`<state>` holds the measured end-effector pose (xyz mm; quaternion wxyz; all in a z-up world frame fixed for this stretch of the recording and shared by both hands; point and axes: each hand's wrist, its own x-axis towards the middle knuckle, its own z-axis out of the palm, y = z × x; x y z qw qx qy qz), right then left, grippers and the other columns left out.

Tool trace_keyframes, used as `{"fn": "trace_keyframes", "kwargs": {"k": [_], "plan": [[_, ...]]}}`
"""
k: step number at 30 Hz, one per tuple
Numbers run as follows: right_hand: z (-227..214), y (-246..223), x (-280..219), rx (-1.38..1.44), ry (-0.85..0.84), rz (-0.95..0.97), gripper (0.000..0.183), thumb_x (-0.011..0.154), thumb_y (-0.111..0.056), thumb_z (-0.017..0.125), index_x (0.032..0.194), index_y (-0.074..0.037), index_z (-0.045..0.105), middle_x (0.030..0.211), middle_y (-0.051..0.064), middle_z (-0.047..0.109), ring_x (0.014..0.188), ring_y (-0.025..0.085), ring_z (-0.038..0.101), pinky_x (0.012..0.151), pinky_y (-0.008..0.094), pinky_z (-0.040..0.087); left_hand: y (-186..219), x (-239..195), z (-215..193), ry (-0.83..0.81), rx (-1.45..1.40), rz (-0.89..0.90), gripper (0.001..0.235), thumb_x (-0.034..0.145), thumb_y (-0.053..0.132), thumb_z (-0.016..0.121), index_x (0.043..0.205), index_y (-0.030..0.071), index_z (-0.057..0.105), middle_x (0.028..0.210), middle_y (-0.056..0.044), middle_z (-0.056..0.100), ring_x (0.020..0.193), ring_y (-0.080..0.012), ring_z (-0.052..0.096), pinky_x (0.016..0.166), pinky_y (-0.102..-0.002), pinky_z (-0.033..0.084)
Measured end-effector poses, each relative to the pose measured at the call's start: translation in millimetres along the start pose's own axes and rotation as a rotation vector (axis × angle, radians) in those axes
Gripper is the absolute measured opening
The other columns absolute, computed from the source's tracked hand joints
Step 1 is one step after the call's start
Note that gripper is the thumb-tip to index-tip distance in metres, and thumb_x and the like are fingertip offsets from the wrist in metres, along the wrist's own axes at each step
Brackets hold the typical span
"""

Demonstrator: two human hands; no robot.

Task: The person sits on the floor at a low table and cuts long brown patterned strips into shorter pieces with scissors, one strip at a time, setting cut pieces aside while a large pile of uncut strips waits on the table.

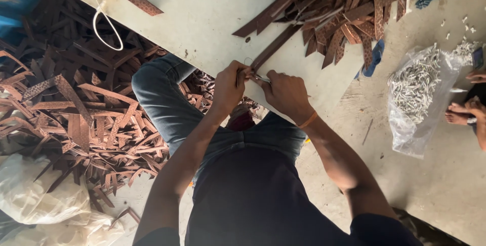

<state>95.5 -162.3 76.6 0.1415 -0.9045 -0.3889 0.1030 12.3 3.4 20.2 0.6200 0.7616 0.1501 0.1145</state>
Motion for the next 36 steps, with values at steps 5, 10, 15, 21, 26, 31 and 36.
{"fn": "trace_keyframes", "kwargs": {"k": [5,10,15,21,26,31,36], "plan": [[1,-2,9,-0.048,-0.055,-0.018,0.031,0.101,-0.031,0.062,0.086,-0.004,0.061,0.066,0.016,0.066,0.057,0.036,0.065,0.053,0.049,0.049,8,0,-2,0.016,0.094,-0.004,0.011,0.104,0.006,0.058,0.107,-0.002,0.065,0.090,-0.018,0.077,0.085,-0.0269,0.079,0.064,-0.037,0.061],[1,3,12,-0.048,-0.125,-0.004,0.031,0.102,-0.032,0.060,0.087,-0.005,0.062,0.068,0.017,0.068,0.061,0.038,0.066,0.057,0.051,0.050,-7,-2,4,0.041,0.340,0.147,0.011,0.102,0.006,0.061,0.107,-0.003,0.066,0.095,-0.020,0.077,0.086,-0.0356,0.074,0.067,-0.044,0.057],[4,4,9,0.066,-0.065,-0.004,0.032,0.101,-0.034,0.060,0.089,-0.005,0.063,0.067,0.017,0.067,0.062,0.038,0.066,0.057,0.051,0.049,-39,9,-2,-0.089,-0.448,-0.186,0.013,0.107,0.002,0.052,0.106,-0.008,0.060,0.110,-0.020,0.075,0.102,-0.0244,0.078,0.086,-0.033,0.064],[0,-1,12,0.022,-0.082,0.020,0.037,0.102,-0.037,0.060,0.087,-0.003,0.062,0.066,0.017,0.067,0.057,0.038,0.065,0.053,0.050,0.049,-20,7,-5,-0.061,-0.235,-0.106,0.015,0.106,0.002,0.049,0.106,-0.009,0.059,0.106,-0.019,0.076,0.099,-0.0223,0.079,0.085,-0.031,0.068],[3,-4,18,-0.035,-0.120,0.032,0.038,0.103,-0.038,0.058,0.088,-0.003,0.062,0.065,0.018,0.067,0.056,0.037,0.065,0.053,0.050,0.049,10,0,-8,-0.050,-0.044,-0.101,0.015,0.106,0.005,0.054,0.108,-0.006,0.063,0.100,-0.019,0.077,0.095,-0.0234,0.079,0.081,-0.033,0.065],[2,0,22,-0.054,-0.157,0.023,0.035,0.103,-0.036,0.058,0.089,-0.004,0.063,0.067,0.018,0.068,0.059,0.037,0.066,0.056,0.050,0.050,-16,-6,-5,-0.023,0.310,0.154,0.013,0.103,0.006,0.060,0.108,-0.005,0.066,0.103,-0.021,0.077,0.091,-0.0357,0.073,0.074,-0.042,0.058],[4,1,16,0.072,-0.135,0.048,0.033,0.101,-0.037,0.062,0.091,-0.005,0.065,0.067,0.018,0.069,0.062,0.038,0.067,0.058,0.050,0.050,-20,-9,-2,0.001,-0.345,0.031,0.011,0.110,0.007,0.055,0.112,-0.001,0.063,0.104,-0.019,0.076,0.099,-0.0272,0.078,0.084,-0.036,0.066]]}}
